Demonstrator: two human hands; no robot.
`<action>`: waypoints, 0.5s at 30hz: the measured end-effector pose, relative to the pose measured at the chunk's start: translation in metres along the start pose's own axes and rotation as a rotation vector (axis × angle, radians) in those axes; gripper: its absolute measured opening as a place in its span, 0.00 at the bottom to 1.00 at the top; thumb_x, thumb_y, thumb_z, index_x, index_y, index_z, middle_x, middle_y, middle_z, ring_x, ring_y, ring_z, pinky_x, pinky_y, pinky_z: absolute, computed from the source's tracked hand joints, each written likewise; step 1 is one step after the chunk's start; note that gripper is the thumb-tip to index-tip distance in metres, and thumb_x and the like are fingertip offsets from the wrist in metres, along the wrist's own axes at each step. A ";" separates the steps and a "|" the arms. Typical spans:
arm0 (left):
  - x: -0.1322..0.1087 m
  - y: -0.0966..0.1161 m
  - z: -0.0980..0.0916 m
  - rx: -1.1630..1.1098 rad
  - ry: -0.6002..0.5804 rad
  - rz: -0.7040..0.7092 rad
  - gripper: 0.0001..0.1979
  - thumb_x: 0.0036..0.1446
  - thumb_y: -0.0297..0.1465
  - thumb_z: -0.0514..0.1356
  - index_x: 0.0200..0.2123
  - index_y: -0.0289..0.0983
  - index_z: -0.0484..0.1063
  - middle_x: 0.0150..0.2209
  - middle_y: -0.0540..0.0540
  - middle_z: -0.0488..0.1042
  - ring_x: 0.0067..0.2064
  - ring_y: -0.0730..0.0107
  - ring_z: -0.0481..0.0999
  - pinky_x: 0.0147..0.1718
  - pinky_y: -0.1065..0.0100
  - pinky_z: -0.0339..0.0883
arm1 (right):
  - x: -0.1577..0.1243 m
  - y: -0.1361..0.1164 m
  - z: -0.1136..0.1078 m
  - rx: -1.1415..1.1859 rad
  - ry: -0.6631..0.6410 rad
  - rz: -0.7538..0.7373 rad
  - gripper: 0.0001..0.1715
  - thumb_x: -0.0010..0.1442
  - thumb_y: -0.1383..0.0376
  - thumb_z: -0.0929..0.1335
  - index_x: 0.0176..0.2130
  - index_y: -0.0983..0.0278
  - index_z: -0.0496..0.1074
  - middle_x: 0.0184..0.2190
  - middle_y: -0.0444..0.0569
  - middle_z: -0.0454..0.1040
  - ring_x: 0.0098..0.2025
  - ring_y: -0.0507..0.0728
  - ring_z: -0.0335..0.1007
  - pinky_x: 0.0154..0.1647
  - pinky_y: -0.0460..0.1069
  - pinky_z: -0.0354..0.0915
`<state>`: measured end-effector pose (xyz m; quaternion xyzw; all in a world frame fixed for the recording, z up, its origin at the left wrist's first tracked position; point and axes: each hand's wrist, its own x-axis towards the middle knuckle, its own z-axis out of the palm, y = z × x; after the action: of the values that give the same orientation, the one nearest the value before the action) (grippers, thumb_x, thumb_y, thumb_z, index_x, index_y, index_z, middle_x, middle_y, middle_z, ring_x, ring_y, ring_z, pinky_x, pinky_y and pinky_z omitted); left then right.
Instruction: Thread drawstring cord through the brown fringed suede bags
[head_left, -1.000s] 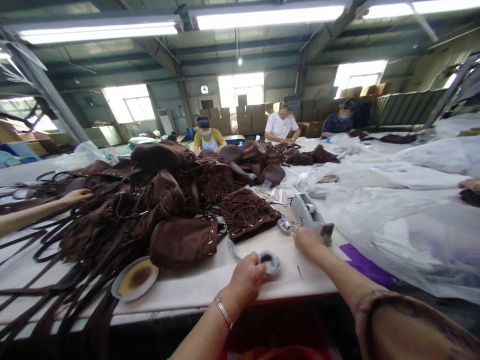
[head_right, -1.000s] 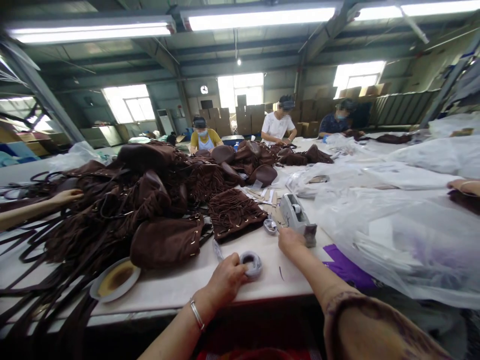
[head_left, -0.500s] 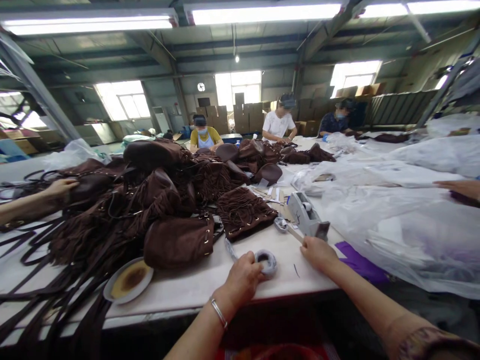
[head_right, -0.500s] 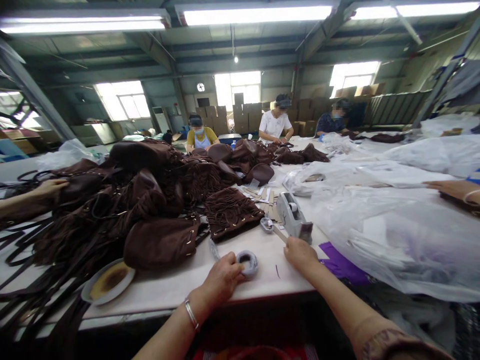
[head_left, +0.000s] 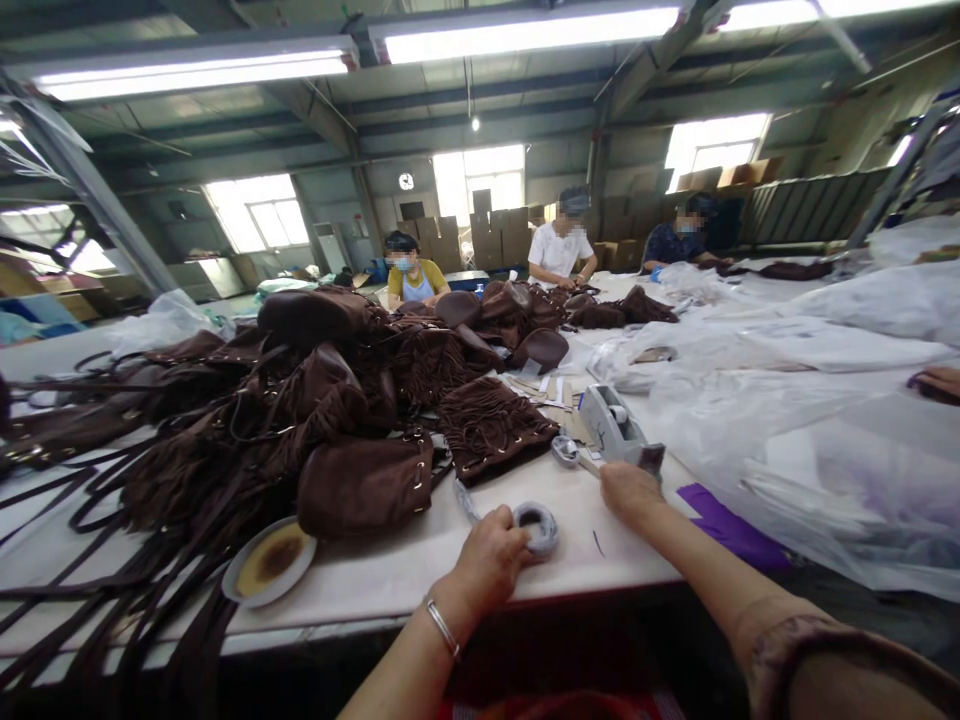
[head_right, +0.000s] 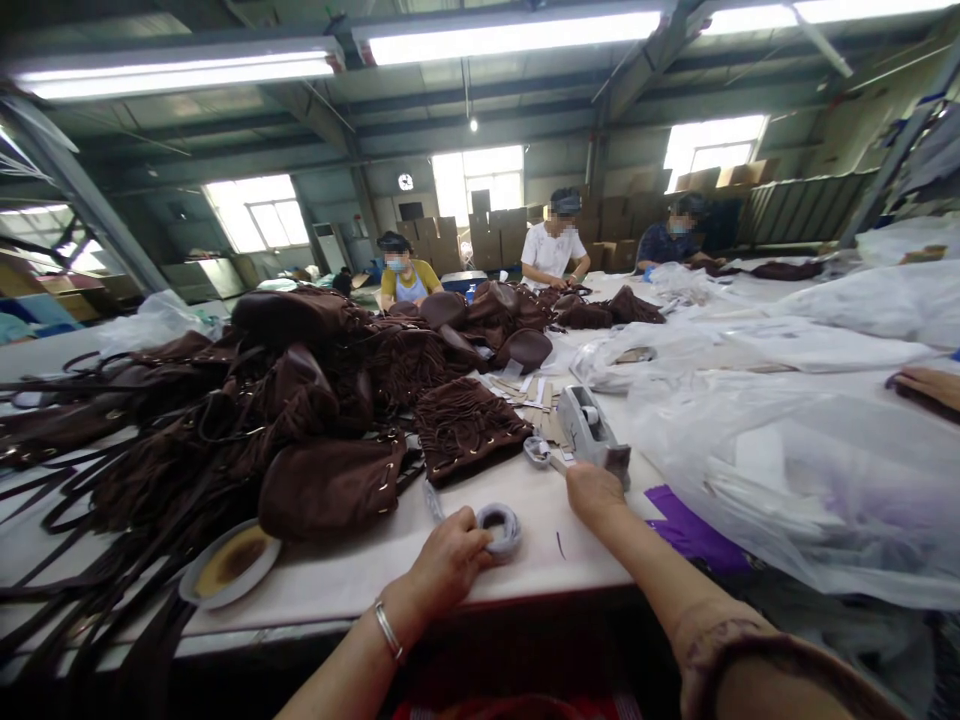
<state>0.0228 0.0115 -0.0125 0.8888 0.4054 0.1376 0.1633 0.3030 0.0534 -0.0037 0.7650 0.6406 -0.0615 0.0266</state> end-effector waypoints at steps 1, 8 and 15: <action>0.000 0.000 0.000 0.003 0.000 0.000 0.05 0.59 0.29 0.60 0.33 0.36 0.76 0.37 0.44 0.69 0.40 0.65 0.68 0.38 0.68 0.61 | -0.005 0.004 0.000 -0.006 -0.004 -0.010 0.17 0.62 0.72 0.62 0.41 0.72 0.79 0.41 0.67 0.80 0.45 0.66 0.78 0.42 0.53 0.69; 0.001 -0.003 0.000 0.022 -0.011 0.008 0.04 0.59 0.29 0.61 0.34 0.37 0.76 0.39 0.43 0.70 0.40 0.65 0.69 0.40 0.67 0.63 | -0.038 0.027 0.002 -0.022 -0.035 -0.166 0.17 0.65 0.67 0.61 0.37 0.68 0.79 0.40 0.61 0.80 0.43 0.63 0.78 0.40 0.51 0.65; 0.000 -0.001 -0.001 0.037 -0.003 0.014 0.05 0.60 0.29 0.61 0.33 0.37 0.76 0.38 0.43 0.70 0.40 0.66 0.70 0.39 0.68 0.63 | -0.033 0.029 0.010 -0.029 0.005 -0.258 0.18 0.67 0.63 0.60 0.39 0.65 0.77 0.42 0.57 0.77 0.42 0.60 0.76 0.41 0.51 0.64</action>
<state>0.0224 0.0122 -0.0122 0.8947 0.4015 0.1299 0.1464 0.3247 0.0147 -0.0104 0.6759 0.7345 -0.0532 0.0281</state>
